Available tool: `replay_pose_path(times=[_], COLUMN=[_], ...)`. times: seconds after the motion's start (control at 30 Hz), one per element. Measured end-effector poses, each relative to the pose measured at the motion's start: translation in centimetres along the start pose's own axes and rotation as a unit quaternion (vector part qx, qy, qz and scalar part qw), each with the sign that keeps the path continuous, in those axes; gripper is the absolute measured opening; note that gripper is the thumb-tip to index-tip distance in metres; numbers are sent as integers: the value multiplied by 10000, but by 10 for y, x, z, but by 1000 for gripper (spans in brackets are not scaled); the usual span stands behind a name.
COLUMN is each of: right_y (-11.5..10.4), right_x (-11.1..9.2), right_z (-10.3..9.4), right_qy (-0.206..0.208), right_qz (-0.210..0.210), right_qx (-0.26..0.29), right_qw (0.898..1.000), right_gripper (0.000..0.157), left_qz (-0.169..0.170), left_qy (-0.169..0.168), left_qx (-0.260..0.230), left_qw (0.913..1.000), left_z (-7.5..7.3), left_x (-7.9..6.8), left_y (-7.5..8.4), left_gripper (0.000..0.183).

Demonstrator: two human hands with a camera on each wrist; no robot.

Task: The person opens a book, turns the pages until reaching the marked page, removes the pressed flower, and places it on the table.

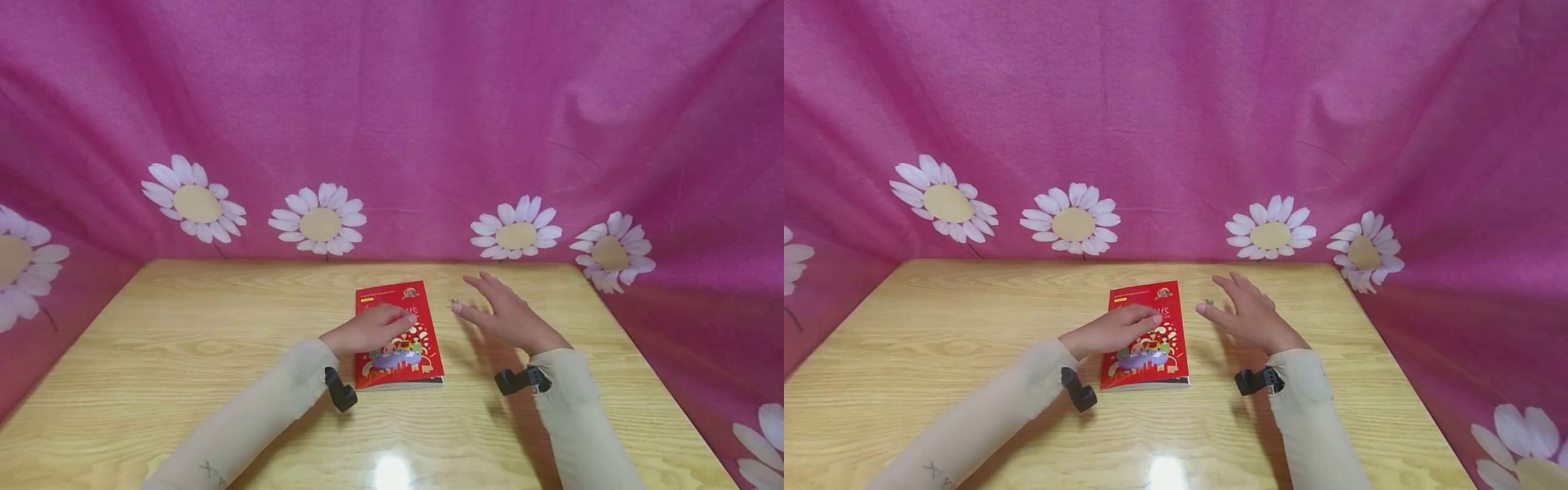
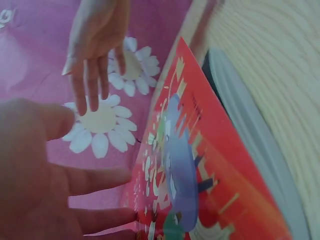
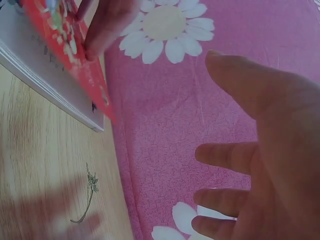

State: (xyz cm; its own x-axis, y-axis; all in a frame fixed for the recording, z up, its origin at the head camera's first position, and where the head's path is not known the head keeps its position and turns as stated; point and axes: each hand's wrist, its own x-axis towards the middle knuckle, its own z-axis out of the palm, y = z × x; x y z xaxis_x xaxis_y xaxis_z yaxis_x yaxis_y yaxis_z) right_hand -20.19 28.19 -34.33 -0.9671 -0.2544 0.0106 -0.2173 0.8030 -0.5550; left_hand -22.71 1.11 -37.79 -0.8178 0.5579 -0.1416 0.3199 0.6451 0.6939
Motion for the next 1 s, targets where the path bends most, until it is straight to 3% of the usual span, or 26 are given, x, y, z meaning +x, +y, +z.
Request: replay_pose_path(times=[0.23,0.43,0.6,0.8,1.0], right_y=[-5,-15,-33,-44,-45], right_x=[5,9,11,8,2], right_z=[6,23,48,78,89], right_qy=[-44,-163,-461,-1083,-1402], right_qz=[-192,-362,-720,-943,-716], right_qx=[30,53,-297,-389,-379], right_qw=[9998,9992,9959,9889,9868], right_gripper=[82,84,89,87,83], left_qz=[351,77,-30,108,338], left_qy=[-797,-557,-540,-530,-392], left_qx=[825,1148,1665,1980,2174], left_qw=[9928,9918,9846,9787,9747], left_z=[-7,-17,-16,-15,-14], left_x=[-6,-12,-16,-22,-29], left_y=[-10,-18,-24,-26,-27], left_gripper=[54,73,92,91,86])
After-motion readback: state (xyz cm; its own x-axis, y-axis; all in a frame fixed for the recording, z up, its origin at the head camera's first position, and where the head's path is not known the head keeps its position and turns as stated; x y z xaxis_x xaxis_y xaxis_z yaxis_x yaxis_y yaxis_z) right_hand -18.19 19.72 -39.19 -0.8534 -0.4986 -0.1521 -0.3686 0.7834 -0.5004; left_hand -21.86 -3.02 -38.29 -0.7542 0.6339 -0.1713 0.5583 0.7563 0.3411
